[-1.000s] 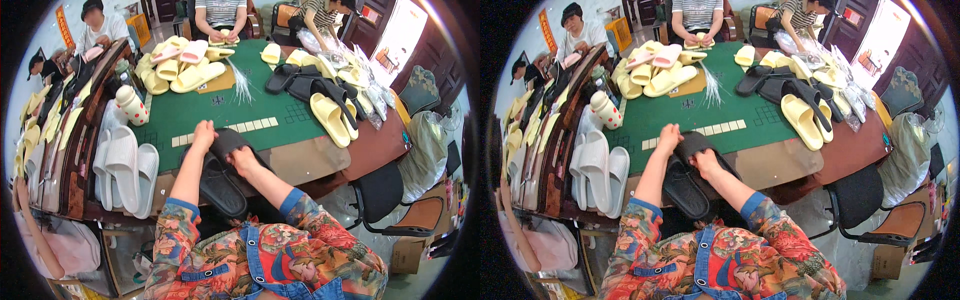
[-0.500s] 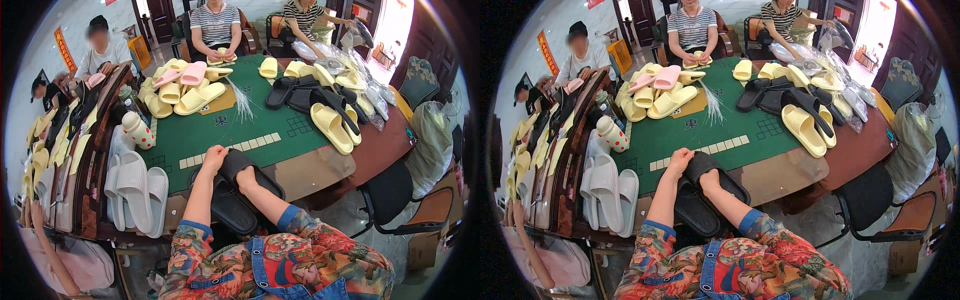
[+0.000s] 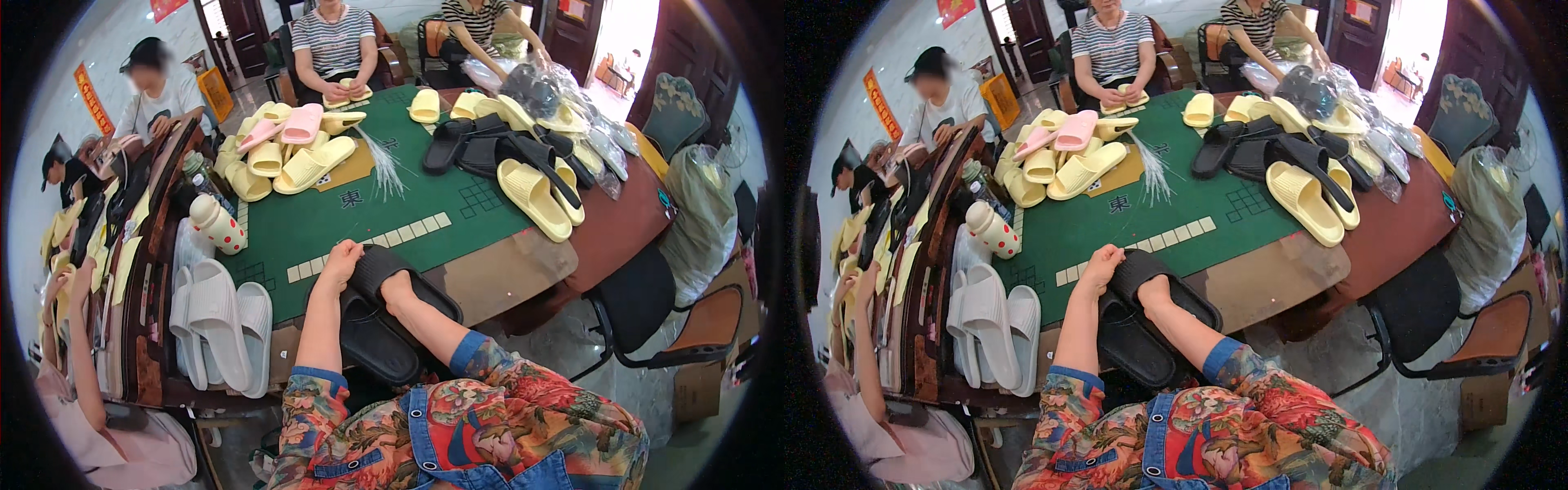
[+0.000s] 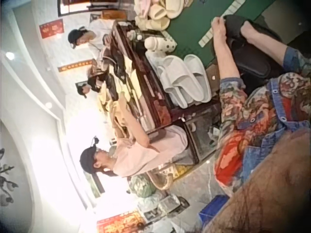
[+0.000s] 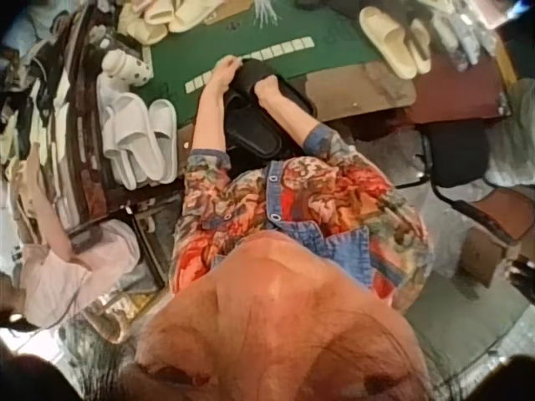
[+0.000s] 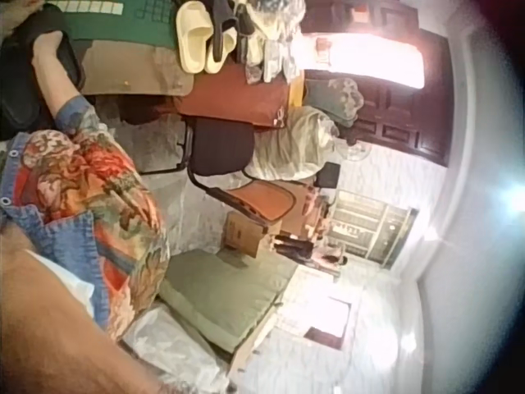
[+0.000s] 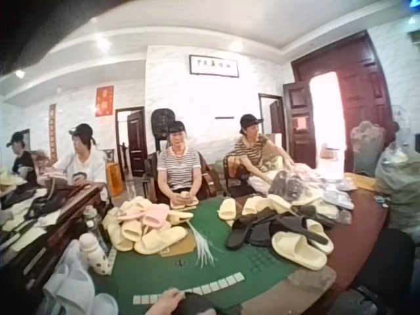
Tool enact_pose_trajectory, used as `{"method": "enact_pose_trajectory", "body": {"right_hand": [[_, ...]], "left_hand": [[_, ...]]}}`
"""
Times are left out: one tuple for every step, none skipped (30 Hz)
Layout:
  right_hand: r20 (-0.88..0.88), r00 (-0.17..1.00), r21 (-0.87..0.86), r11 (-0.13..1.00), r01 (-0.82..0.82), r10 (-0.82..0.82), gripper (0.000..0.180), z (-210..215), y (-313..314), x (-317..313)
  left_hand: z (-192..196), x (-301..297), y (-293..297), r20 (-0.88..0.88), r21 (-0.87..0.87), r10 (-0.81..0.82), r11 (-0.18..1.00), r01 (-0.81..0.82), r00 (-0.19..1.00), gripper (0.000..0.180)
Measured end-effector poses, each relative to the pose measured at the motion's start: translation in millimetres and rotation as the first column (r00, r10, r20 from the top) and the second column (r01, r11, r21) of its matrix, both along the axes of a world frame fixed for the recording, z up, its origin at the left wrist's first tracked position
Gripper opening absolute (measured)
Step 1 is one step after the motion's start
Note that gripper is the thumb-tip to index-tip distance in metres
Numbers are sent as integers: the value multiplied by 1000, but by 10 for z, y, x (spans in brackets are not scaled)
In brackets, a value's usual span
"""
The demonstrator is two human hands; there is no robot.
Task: The person attaches pairs of slippers together by threading plastic ties through them by hand.
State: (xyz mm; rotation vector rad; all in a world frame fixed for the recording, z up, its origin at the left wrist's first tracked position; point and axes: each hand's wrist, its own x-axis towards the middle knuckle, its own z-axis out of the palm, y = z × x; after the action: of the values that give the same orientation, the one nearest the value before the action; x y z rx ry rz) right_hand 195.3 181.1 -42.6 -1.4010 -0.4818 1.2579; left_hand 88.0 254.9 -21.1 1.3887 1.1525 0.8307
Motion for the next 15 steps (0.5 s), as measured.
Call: {"method": "enact_pose_trajectory", "body": {"right_hand": [[-4, 1000, -5, 1000, 10, -10, 28, -36, 13, -19], [16, 1000, 32, 999, 7, -8, 28, -76, 22, -29], [35, 999, 68, 998, 6, -8, 28, -101, 25, -32], [85, 996, 12, 1000, 6, -7, 29, -124, 46, -24], [87, 996, 60, 998, 17, -23, 29, -155, 49, -19], [91, 995, 105, 994, 27, -37, 30, -167, 50, -23], [169, 984, 51, 997, 53, -61, 35, -250, 113, -19], [171, 983, 58, 997, 58, -67, 35, -340, 132, 7], [145, 988, 103, 994, 30, -45, 35, -302, 120, -24], [119, 993, 150, 989, 3, -21, 35, -258, 102, -62], [120, 993, 148, 989, -13, -5, 35, -213, 63, -94], [92, 996, 185, 983, -2, -15, 33, -157, 20, -72], [62, 998, 222, 975, 7, -21, 32, -106, -3, -58], [48, 998, 216, 976, 28, -39, 31, -203, 24, -62], [12, 1000, 211, 978, -4, 1, 32, -140, -31, -96]], "left_hand": [[-19, -4, 13, -15, -1, -3, 1000, 3, 1000, 18], [-41, -9, 26, 0, 7, -2, 1000, 2, 1000, 18], [-60, -17, 36, 16, 13, -4, 1000, 4, 1000, 18], [-79, -31, 52, 21, 12, 20, 1000, -20, 1000, 18], [-103, -39, 64, 54, -8, 42, 999, -41, 998, 17], [-106, -29, 60, 86, -32, 66, 997, -63, 994, 17], [-60, -4, 36, 107, -7, 99, 995, -98, 989, 16], [-11, 33, 17, 111, -1, 93, 996, -93, 989, 16], [-26, 5, 11, 131, 18, 140, 989, -144, 981, 16], [-34, -30, 5, 153, 38, 188, 980, -196, 970, 17], [-39, -56, -8, 154, 36, 203, 977, -211, 967, 17], [-12, -15, -27, 240, 38, 273, 956, -290, 931, 18], [23, 17, -50, 326, 34, 340, 928, -370, 882, 19], [69, 19, -72, 409, 25, 401, 893, -449, 820, 20], [71, -71, -83, 428, 94, 433, 852, -515, 794, 20]]}}
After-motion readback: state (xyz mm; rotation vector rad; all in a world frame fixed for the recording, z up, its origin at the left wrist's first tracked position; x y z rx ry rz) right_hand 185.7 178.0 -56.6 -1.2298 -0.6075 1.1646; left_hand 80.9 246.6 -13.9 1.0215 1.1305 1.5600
